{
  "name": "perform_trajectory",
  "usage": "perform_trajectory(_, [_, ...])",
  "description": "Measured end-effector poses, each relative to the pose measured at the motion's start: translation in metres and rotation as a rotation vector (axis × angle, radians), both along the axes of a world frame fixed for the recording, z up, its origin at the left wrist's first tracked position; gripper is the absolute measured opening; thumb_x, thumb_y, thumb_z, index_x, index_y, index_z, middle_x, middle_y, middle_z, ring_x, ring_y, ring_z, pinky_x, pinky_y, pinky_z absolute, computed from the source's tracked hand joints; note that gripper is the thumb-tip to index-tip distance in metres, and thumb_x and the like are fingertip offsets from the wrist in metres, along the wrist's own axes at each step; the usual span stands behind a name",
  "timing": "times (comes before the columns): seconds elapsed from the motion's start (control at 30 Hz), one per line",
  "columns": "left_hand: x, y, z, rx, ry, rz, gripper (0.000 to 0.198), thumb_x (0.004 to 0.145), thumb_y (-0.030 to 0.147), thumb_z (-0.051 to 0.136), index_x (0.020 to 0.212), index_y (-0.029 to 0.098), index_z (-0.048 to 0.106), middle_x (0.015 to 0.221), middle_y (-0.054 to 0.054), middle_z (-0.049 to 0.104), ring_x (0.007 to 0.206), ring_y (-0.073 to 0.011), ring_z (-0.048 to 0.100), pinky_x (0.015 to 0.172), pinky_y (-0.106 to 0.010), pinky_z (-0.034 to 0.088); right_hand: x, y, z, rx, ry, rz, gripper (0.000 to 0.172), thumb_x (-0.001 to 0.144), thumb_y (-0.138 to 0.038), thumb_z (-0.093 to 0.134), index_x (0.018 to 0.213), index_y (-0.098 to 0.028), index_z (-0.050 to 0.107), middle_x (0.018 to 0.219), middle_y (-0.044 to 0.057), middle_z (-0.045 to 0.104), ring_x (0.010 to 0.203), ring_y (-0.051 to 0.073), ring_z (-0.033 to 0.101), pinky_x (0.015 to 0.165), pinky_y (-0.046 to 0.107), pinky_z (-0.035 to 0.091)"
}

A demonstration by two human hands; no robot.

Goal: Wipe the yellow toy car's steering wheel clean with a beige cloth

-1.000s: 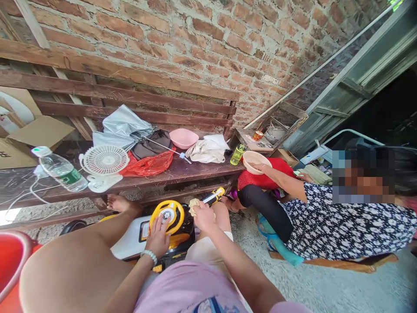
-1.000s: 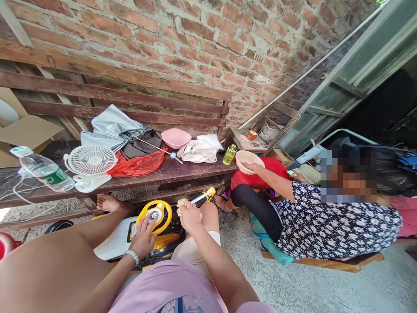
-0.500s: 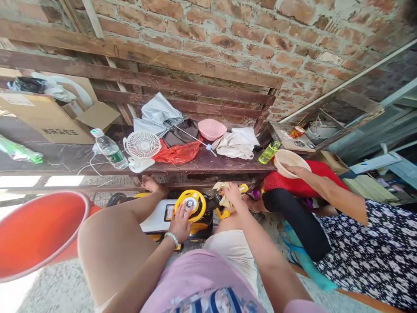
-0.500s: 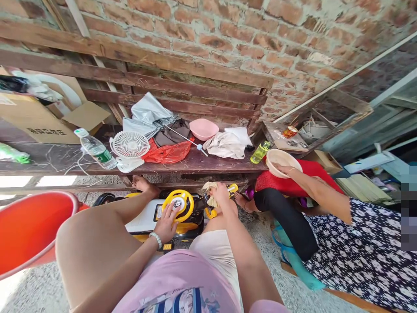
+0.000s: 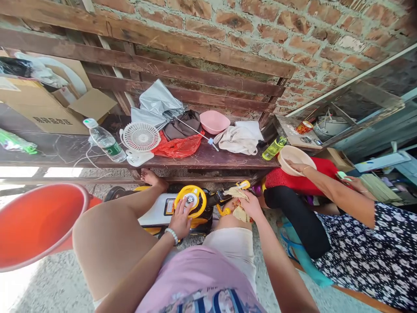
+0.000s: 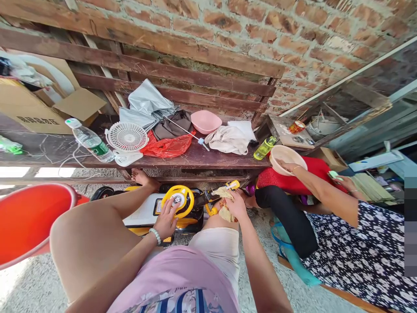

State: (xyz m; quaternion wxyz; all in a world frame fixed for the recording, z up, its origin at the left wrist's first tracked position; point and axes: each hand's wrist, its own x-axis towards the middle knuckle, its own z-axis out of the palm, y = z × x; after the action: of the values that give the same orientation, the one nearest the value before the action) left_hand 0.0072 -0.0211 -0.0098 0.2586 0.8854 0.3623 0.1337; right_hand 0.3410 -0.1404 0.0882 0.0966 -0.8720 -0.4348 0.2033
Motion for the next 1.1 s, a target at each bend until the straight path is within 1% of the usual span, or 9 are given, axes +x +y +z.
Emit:
perform_trajectory(0.13, [-0.001, 0.0, 0.002, 0.013, 0.005, 0.0, 0.061, 0.087, 0.018, 0.055, 0.148, 0.018, 0.054, 0.168, -0.013, 0.034, 0.158, -0.0368, 0.022, 0.124, -0.059, 0.032, -0.016, 0.023, -0.003, 0.161, -0.027, 0.068, 0.05, 0.092, -0.02, 0.046, 0.138, -0.026, 0.065, 0.155, 0.005, 0.053, 0.139, 0.022, 0.052, 0.114, 0.033, 0.041])
perform_trajectory(0.27, [-0.004, 0.001, 0.004, 0.039, 0.024, -0.009, 0.061, 0.088, 0.016, 0.054, 0.148, 0.016, 0.054, 0.169, -0.015, 0.031, 0.158, -0.0367, 0.025, 0.124, -0.058, 0.032, -0.031, 0.04, -0.016, -0.074, -0.045, 0.239, 0.06, 0.091, -0.02, 0.053, 0.148, -0.036, 0.055, 0.161, -0.002, 0.047, 0.128, 0.022, 0.06, 0.107, 0.032, 0.047])
perform_trajectory(0.4, [-0.006, 0.002, 0.001, 0.078, 0.01, -0.032, 0.061, 0.088, 0.015, 0.053, 0.149, 0.017, 0.053, 0.169, -0.015, 0.032, 0.157, -0.0361, 0.027, 0.123, -0.059, 0.035, -0.019, 0.038, -0.024, -0.185, -0.192, 0.297, 0.061, 0.093, -0.019, 0.05, 0.151, -0.037, 0.052, 0.159, 0.0, 0.048, 0.125, 0.023, 0.06, 0.101, 0.034, 0.049])
perform_trajectory(0.5, [-0.007, 0.003, -0.003, 0.092, 0.008, -0.036, 0.061, 0.088, 0.015, 0.053, 0.148, 0.017, 0.053, 0.168, -0.015, 0.033, 0.156, -0.0367, 0.029, 0.122, -0.059, 0.036, 0.002, 0.034, -0.025, -0.242, -0.344, 0.231, 0.057, 0.095, -0.02, 0.048, 0.149, -0.036, 0.054, 0.162, 0.006, 0.043, 0.123, 0.027, 0.06, 0.096, 0.038, 0.051])
perform_trajectory(0.6, [-0.008, 0.004, -0.006, 0.098, 0.012, -0.037, 0.061, 0.088, 0.016, 0.053, 0.149, 0.017, 0.053, 0.168, -0.016, 0.033, 0.156, -0.0376, 0.029, 0.122, -0.06, 0.036, 0.028, 0.033, -0.026, -0.331, -0.452, 0.062, 0.051, 0.1, -0.022, 0.043, 0.148, -0.035, 0.056, 0.163, 0.012, 0.038, 0.119, 0.029, 0.061, 0.09, 0.041, 0.052])
perform_trajectory(0.77, [-0.009, 0.004, -0.005, 0.112, 0.006, -0.037, 0.06, 0.089, 0.016, 0.052, 0.148, 0.017, 0.053, 0.168, -0.016, 0.033, 0.155, -0.037, 0.03, 0.121, -0.058, 0.038, 0.056, 0.032, -0.033, -0.405, -0.472, -0.075, 0.054, 0.099, -0.025, 0.05, 0.151, -0.038, 0.051, 0.161, 0.015, 0.035, 0.119, 0.03, 0.06, 0.089, 0.042, 0.052])
perform_trajectory(0.87, [-0.008, 0.003, -0.006, 0.117, -0.008, -0.034, 0.06, 0.089, 0.016, 0.052, 0.149, 0.017, 0.052, 0.168, -0.016, 0.032, 0.155, -0.0374, 0.03, 0.121, -0.06, 0.037, 0.038, 0.033, -0.038, -0.368, -0.445, 0.01, 0.054, 0.098, -0.024, 0.051, 0.15, -0.037, 0.051, 0.162, 0.012, 0.036, 0.12, 0.029, 0.059, 0.092, 0.042, 0.052])
perform_trajectory(0.97, [-0.007, 0.003, -0.009, 0.112, -0.013, -0.021, 0.06, 0.089, 0.016, 0.052, 0.149, 0.017, 0.053, 0.168, -0.017, 0.032, 0.155, -0.0384, 0.029, 0.121, -0.062, 0.035, -0.002, 0.034, -0.042, -0.278, -0.397, 0.201, 0.051, 0.101, -0.022, 0.041, 0.149, -0.036, 0.052, 0.159, 0.007, 0.045, 0.122, 0.027, 0.058, 0.098, 0.041, 0.05])
perform_trajectory(1.1, [-0.008, 0.004, -0.011, 0.116, -0.012, -0.039, 0.061, 0.089, 0.015, 0.052, 0.149, 0.017, 0.053, 0.169, -0.017, 0.03, 0.156, -0.0388, 0.028, 0.122, -0.061, 0.035, -0.039, 0.033, -0.044, -0.195, -0.351, 0.312, 0.055, 0.1, -0.017, 0.037, 0.153, -0.029, 0.046, 0.154, 0.009, 0.05, 0.121, 0.024, 0.058, 0.1, 0.036, 0.049])
